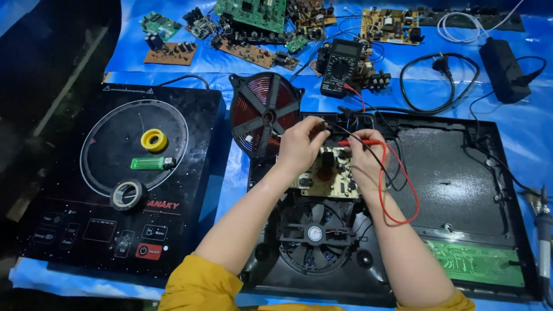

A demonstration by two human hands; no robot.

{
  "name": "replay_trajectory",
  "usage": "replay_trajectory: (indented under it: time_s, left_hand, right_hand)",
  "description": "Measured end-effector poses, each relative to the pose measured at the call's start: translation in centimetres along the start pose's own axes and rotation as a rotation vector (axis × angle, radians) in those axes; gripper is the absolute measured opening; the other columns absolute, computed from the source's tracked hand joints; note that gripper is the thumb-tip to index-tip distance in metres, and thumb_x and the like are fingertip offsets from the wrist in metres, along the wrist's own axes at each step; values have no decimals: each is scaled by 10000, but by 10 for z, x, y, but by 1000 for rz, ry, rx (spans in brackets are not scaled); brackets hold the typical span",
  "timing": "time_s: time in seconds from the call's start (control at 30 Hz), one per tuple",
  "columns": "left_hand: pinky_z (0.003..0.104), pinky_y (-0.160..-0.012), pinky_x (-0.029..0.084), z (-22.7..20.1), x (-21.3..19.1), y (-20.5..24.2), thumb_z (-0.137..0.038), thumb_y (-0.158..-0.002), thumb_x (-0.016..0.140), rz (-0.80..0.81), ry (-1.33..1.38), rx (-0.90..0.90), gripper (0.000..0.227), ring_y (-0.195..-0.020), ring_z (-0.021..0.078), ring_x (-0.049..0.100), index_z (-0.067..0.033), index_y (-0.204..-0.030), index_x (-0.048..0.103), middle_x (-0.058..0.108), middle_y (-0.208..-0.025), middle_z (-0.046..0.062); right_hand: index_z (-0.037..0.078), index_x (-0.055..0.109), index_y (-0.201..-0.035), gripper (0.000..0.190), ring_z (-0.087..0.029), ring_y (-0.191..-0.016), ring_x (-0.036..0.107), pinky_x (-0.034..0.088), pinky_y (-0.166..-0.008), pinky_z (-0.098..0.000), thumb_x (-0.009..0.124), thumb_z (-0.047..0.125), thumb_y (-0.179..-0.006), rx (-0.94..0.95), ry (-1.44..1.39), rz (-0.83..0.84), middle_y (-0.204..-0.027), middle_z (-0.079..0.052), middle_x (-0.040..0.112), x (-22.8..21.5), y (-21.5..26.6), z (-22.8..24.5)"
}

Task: Testing components on a circuit board inside an induction cooker using a multimeter

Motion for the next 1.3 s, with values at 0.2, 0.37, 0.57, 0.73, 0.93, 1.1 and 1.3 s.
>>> replay_trajectory:
  time_s: [0.2,0.37,0.57,0.73,0.93,1.1,1.3]
  left_hand:
    - [462,-746,656,25,5,9,-173,-995,717,-107,-13,29,174,-945,370,746,-71,-1131,680,748,-1002,164]
    - [419,-709,660,22,3,14,-203,-977,746,-137,-27,108,181,-902,342,754,-80,-1101,698,757,-962,128]
    - [392,-690,659,27,2,14,-201,-979,739,-154,-3,121,153,-873,320,755,-108,-1097,711,752,-930,99]
    - [407,-663,655,28,1,16,-185,-959,750,-178,-7,144,149,-871,342,749,-109,-1081,711,748,-914,107]
    - [382,-664,649,35,2,15,-221,-944,758,-172,-13,125,159,-858,315,753,-143,-1077,719,750,-893,75]
    - [396,-655,646,28,0,16,-211,-952,746,-162,-20,134,155,-850,337,747,-132,-1082,721,751,-884,105]
    - [385,-639,637,32,0,14,-204,-928,767,-155,-1,114,168,-829,337,743,-134,-1077,728,752,-859,104]
  right_hand:
    - [7,695,-1004,145,-311,-795,749,571,-717,-407,650,144,-1021,24,195,71,-824,-159,741,5,1,2]
    - [32,712,-1015,166,-312,-871,739,566,-760,-401,713,198,-997,-21,249,92,-842,-140,747,9,-2,-15]
    - [81,766,-965,128,-279,-782,721,554,-675,-368,799,199,-926,-53,292,79,-780,-127,727,8,-7,-16]
    - [98,777,-940,108,-195,-719,679,532,-643,-319,816,193,-908,-40,259,80,-743,-107,711,13,-6,-12]
    - [78,778,-958,104,-260,-764,697,534,-682,-356,797,171,-916,-14,276,118,-773,-157,717,14,-7,-13]
    - [127,789,-959,153,-267,-837,734,563,-731,-363,825,184,-822,109,362,248,-813,-124,750,26,-7,-6]
    - [148,790,-927,140,-260,-825,729,567,-734,-369,807,208,-802,127,436,256,-800,-93,751,25,-14,-10]
Point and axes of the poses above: each hand's wrist, its own y-axis away from the middle knuckle, its own x-axis out of the palm, z = x × y, the point moved 9 cm from there along -y, towards the middle knuckle
